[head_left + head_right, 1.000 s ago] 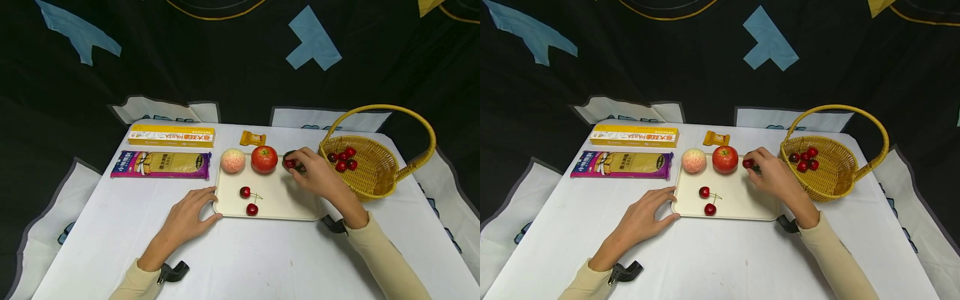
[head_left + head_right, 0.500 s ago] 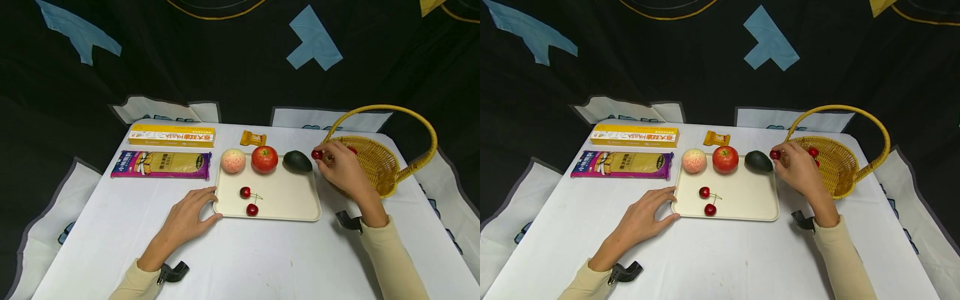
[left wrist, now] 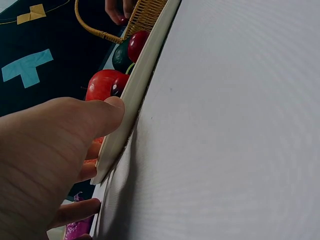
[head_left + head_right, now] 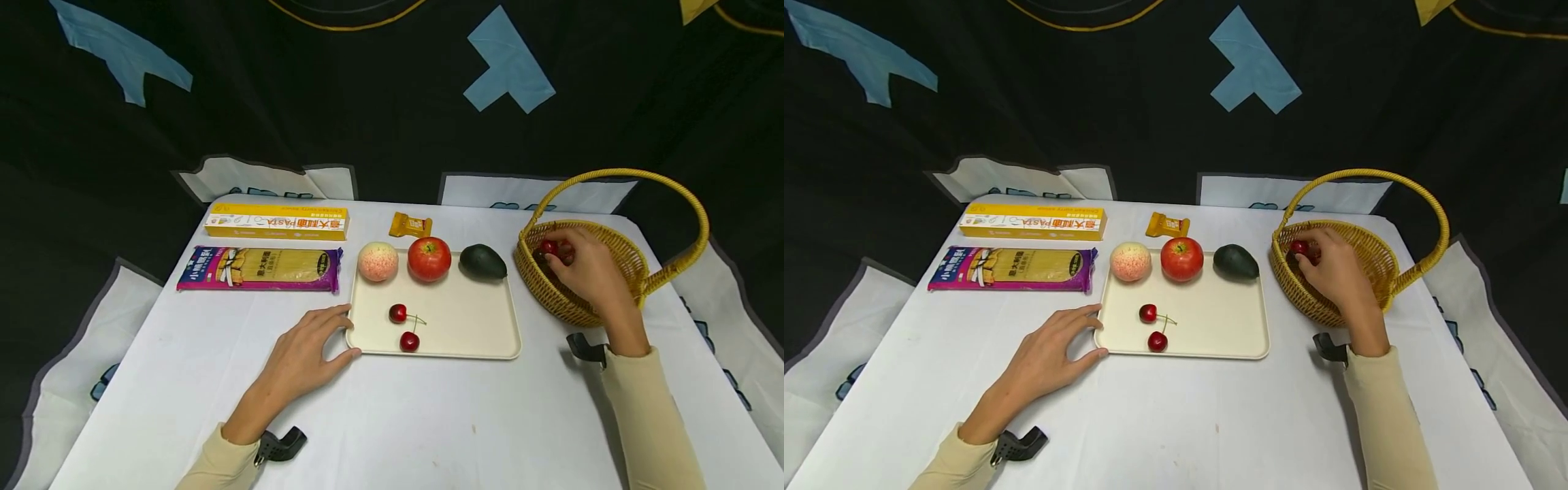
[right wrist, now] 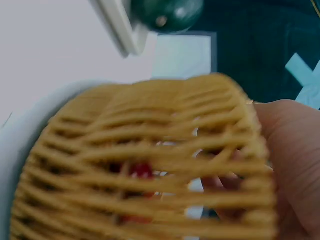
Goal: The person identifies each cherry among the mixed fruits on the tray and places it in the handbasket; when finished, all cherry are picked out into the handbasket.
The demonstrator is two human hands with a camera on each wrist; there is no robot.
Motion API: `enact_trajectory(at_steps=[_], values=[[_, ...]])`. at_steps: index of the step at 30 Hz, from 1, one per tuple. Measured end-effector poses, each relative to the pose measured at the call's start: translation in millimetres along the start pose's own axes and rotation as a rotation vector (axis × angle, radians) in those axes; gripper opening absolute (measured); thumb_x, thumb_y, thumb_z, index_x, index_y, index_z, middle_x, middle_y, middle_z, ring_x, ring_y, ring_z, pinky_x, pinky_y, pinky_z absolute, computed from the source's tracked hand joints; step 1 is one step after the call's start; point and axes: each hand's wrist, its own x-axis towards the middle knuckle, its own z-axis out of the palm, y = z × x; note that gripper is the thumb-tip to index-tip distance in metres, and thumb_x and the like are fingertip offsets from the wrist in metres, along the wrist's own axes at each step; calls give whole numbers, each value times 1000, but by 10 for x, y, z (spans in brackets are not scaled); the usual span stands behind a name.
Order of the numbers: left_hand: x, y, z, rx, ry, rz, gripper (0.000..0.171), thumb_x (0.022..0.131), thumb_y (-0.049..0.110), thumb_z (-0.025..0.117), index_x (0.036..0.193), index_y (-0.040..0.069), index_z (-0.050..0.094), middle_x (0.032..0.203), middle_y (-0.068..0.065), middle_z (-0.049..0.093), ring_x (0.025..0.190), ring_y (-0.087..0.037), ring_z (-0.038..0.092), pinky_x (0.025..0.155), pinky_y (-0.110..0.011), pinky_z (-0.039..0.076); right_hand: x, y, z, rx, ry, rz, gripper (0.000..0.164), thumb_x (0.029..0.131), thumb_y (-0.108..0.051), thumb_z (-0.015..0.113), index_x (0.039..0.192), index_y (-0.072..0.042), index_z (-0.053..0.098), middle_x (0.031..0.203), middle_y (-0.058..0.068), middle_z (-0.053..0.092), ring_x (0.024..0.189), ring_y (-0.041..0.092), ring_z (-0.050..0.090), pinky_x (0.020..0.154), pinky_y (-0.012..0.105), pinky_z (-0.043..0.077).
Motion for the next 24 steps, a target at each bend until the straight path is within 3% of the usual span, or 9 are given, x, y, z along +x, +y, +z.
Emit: enact_trajectory(at_steps=[8,14,24], values=[[4,2,-3,1,7,1,44,90,49,86,121,19,75,155,-2,62,137,-30,60,98,-56,61,18,169,33,-26,-43,77,41,100,-9,75,138,0,64,143,29,57,116,48,61,95,67,55],[7,2,2,5,3,2,45,90,49,87,121,19,75,155,-2,62,137,-30,60,99,-56,60,18,272,55,-40,-75,111,40,101,-9,73,138,1,64,141,29,57,117,47,60,100,68,53],[11,-1,-6,2,6,1,44,90,48,87,120,19,75,155,-2,62,137,-30,60,99,-56,60,20,389,54,-41,-114,129,38,103,-11,71,137,2,64,139,30,58,116,48,61,98,69,54]])
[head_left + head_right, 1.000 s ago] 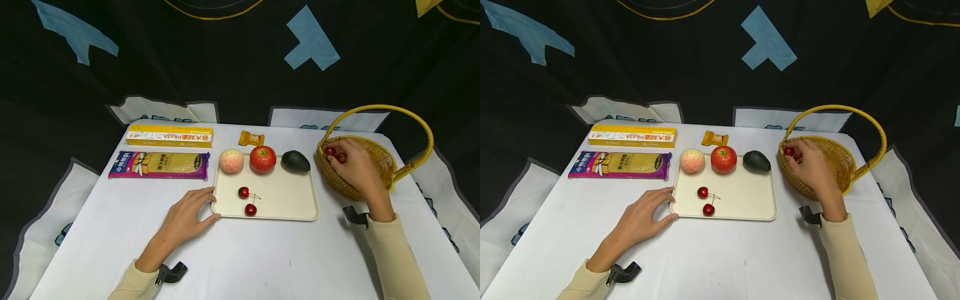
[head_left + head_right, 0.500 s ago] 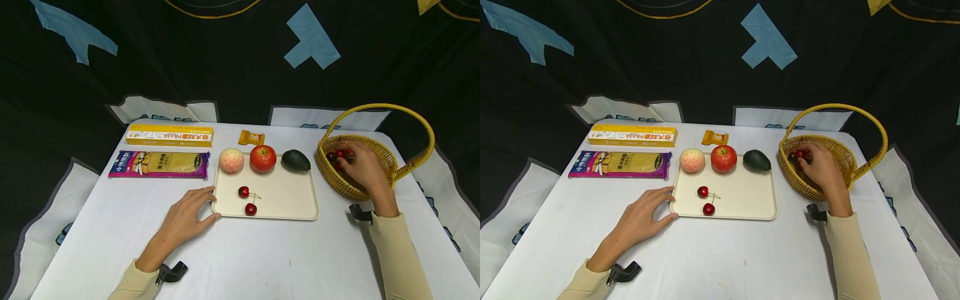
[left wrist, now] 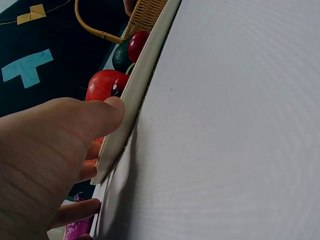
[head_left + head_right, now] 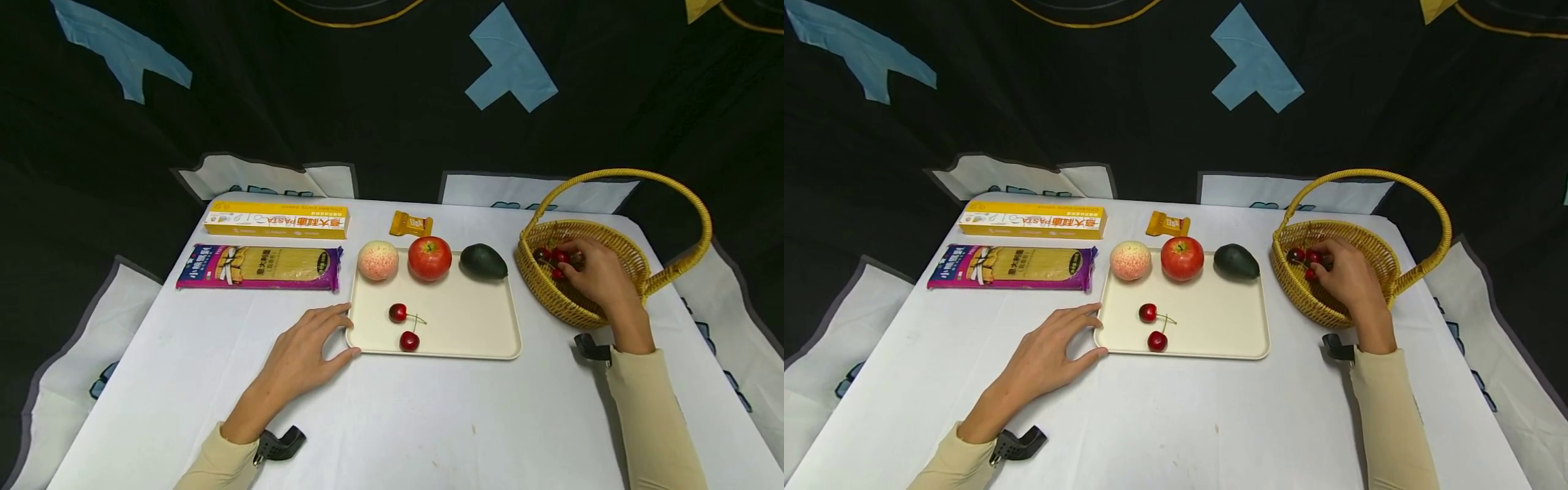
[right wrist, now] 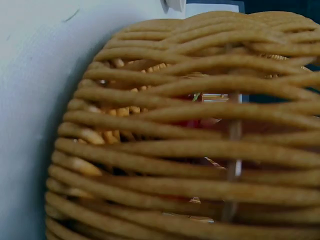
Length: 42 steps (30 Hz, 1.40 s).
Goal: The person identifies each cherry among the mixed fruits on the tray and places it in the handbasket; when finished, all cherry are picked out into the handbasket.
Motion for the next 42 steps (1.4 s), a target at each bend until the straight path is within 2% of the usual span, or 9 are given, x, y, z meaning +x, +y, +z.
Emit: enact_trajectory(at_steps=[11,21,30,37,42], values=[[-1,-1,-4,6,-2,1,45,90,49,86,122,19,75,156,-3,61,138,-30,59,99,-56,60,-4,32,-20,13,-47,38,40,102,-12,73,137,3,62,132,31,61,115,48,63,97,67,55],[-2,-6,9,1,8,8,45,90,48,87,121,19,75,155,-3,62,137,-30,60,98,-55,61,-22,23,-24,-6,-31,33,40,102,-15,74,138,1,64,134,30,61,117,49,61,99,70,52],[7,-2,14,3,15,16,46,88,46,89,121,17,75,155,-4,62,137,-31,60,98,-56,61,-27,-171,-14,-23,43,-34,39,101,-13,76,136,0,67,137,28,63,120,48,62,102,70,51],[10,-4,19,10,17,10,46,88,46,89,121,17,75,154,-4,62,135,-31,61,98,-55,61,-80,-419,-39,-26,109,-124,37,101,-17,76,134,-4,69,136,24,65,112,44,62,94,64,55],[4,-2,23,12,22,10,45,88,46,89,120,17,75,154,-4,63,135,-31,62,97,-55,61,-122,-596,0,-3,140,-201,33,100,-16,77,130,-4,72,122,21,68,98,37,64,80,54,55]])
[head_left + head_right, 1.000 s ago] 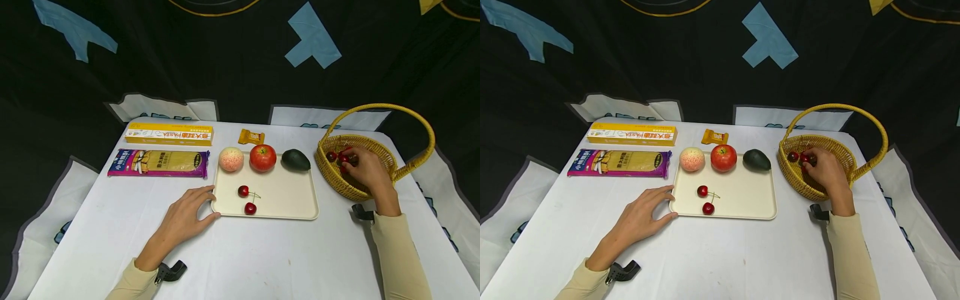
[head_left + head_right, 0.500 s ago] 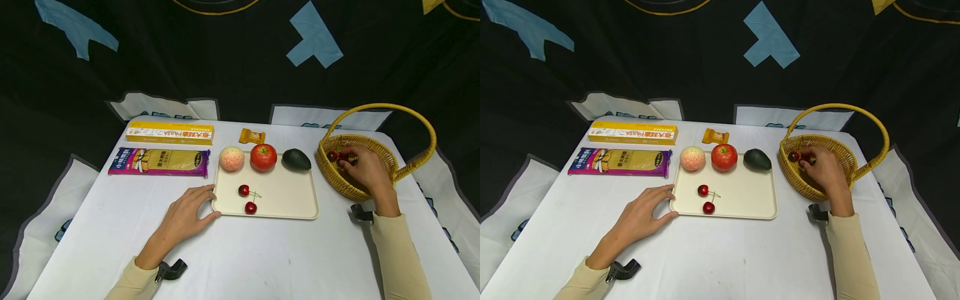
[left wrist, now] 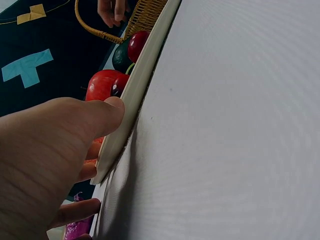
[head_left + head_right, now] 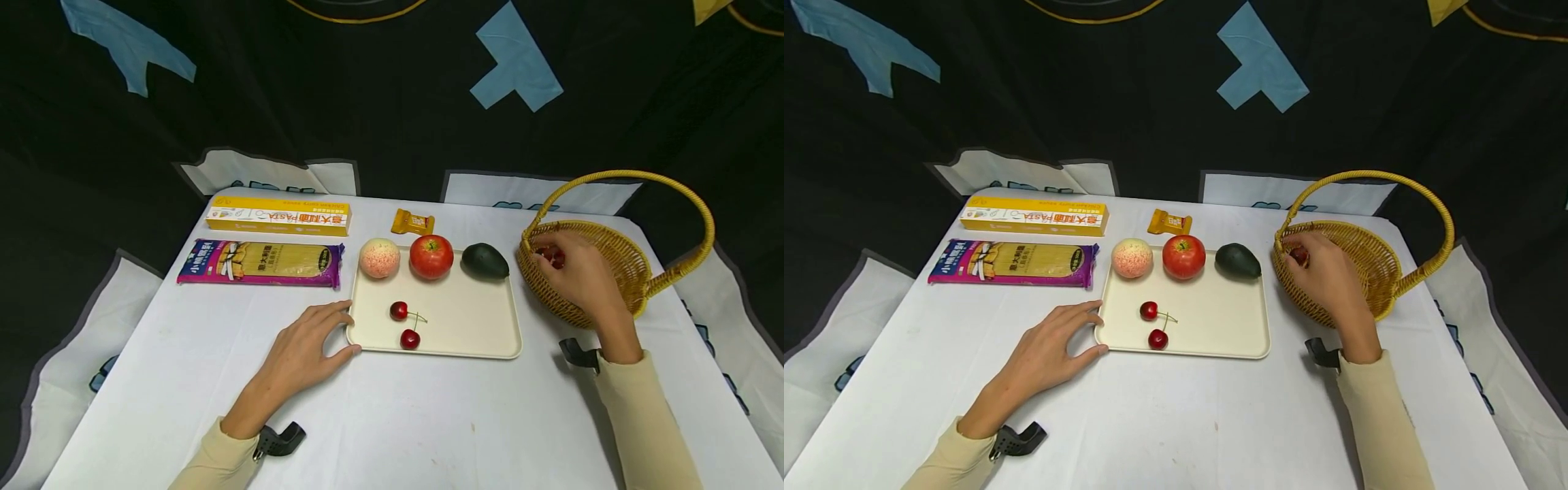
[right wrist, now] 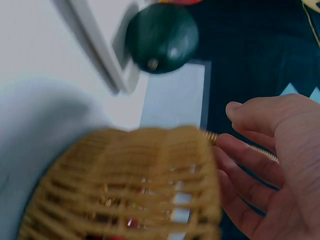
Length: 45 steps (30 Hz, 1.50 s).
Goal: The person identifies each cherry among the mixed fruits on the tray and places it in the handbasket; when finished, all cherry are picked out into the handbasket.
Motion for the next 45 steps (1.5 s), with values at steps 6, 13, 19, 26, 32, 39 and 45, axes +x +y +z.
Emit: enact_trajectory(at_steps=[6,13,19,26,32,39,45], values=[[-11,-3,3,0,8,9,45,87,45,90,119,18,75,153,-4,64,135,-30,62,96,-55,61,-19,-202,102,43,47,-102,31,97,-11,80,126,-4,73,118,14,72,94,30,68,79,48,58],[-20,-9,4,6,18,14,46,86,45,90,119,18,75,152,-4,64,134,-30,62,95,-55,62,-55,-446,304,50,58,-244,29,94,-10,83,121,-5,75,108,13,72,87,29,70,68,45,58],[-5,-9,-1,3,3,15,46,88,47,88,121,18,75,153,-4,64,135,-30,62,104,-53,58,-67,-656,486,65,-5,-305,29,92,-12,86,119,-5,75,111,12,74,93,27,75,76,47,65],[22,-17,3,15,15,31,47,87,47,89,120,17,76,152,-4,64,134,-29,62,106,-51,57,-106,-908,672,70,-81,-413,33,93,-14,85,124,-7,74,111,12,71,92,23,74,72,40,63],[22,-15,-3,9,6,22,46,87,47,89,119,16,76,153,-4,64,135,-30,62,107,-52,56,-114,-1147,793,97,-172,-461,30,96,-19,83,123,-9,74,113,9,73,91,18,73,72,35,62],[11,-8,-4,5,-6,15,48,87,48,89,120,16,76,153,-5,63,136,-30,61,109,-52,55,-125,-1356,914,103,-276,-474,30,98,-20,81,126,-10,74,120,3,73,95,15,75,80,33,63],[2,-14,-3,7,-4,15,47,88,48,89,120,16,76,154,-4,63,136,-30,61,109,-52,55,-107,-1470,982,82,-325,-490,32,98,-20,79,128,-13,75,121,2,70,83,10,66,75,28,59]])
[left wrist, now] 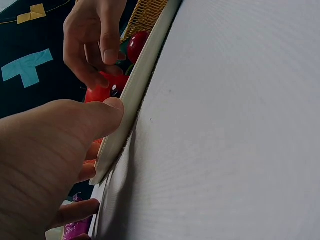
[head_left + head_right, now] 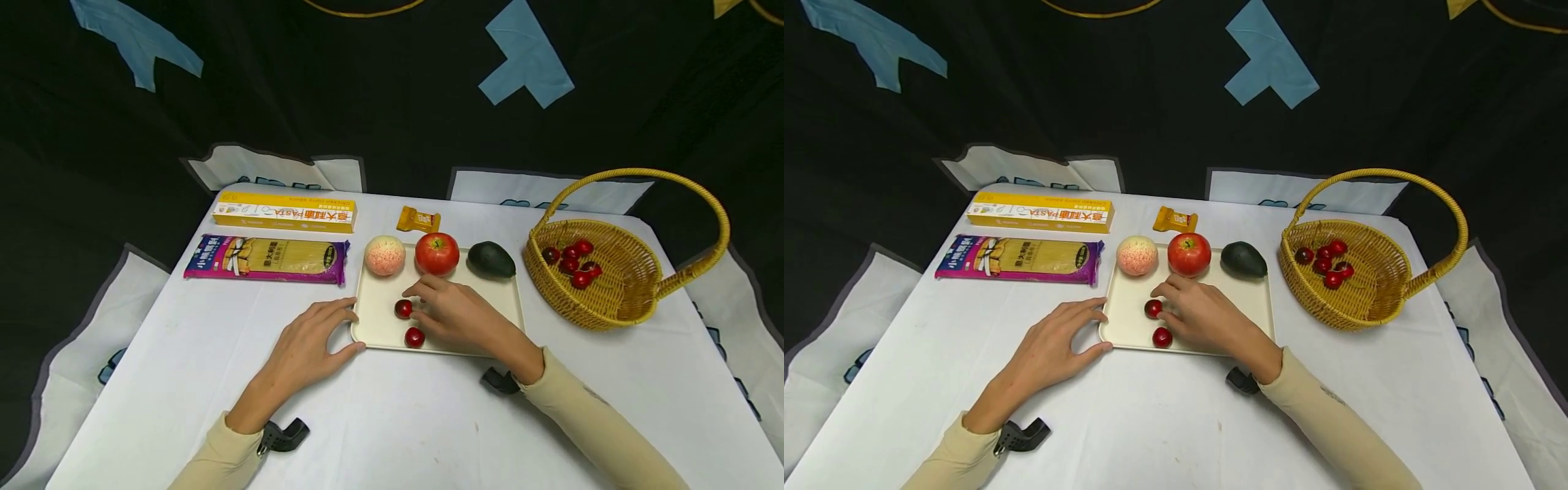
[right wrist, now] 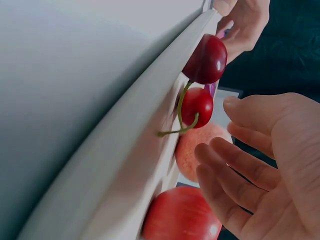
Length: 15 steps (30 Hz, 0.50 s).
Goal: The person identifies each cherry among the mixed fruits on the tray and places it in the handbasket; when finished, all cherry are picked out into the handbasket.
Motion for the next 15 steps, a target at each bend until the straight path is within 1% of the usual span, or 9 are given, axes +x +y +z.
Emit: enact_trajectory(at_steps=[4,8,11,15], values=[[0,-4,-2,-1,0,-2,47,88,48,89,120,17,75,154,-4,63,136,-30,61,109,-53,55,50,-32,26,11,-28,6,33,97,-19,81,129,-14,75,118,1,69,77,7,60,70,23,55],[-1,1,-5,-4,0,-1,47,88,48,89,120,17,75,154,-4,63,137,-30,61,109,-53,55,84,-41,61,1,-51,8,31,96,-18,83,126,-15,75,113,1,68,73,7,58,66,22,53],[0,0,-5,-4,-1,1,46,88,48,89,120,17,75,154,-4,63,136,-30,61,109,-53,55,97,-46,76,-11,-66,9,28,96,-18,84,123,-15,76,109,1,68,73,8,58,66,22,53],[0,2,-5,-2,-3,-1,47,88,48,89,120,17,75,154,-4,62,137,-30,61,109,-53,55,99,-50,83,-11,-79,22,28,95,-17,85,121,-15,76,108,1,68,75,9,61,70,23,57]])
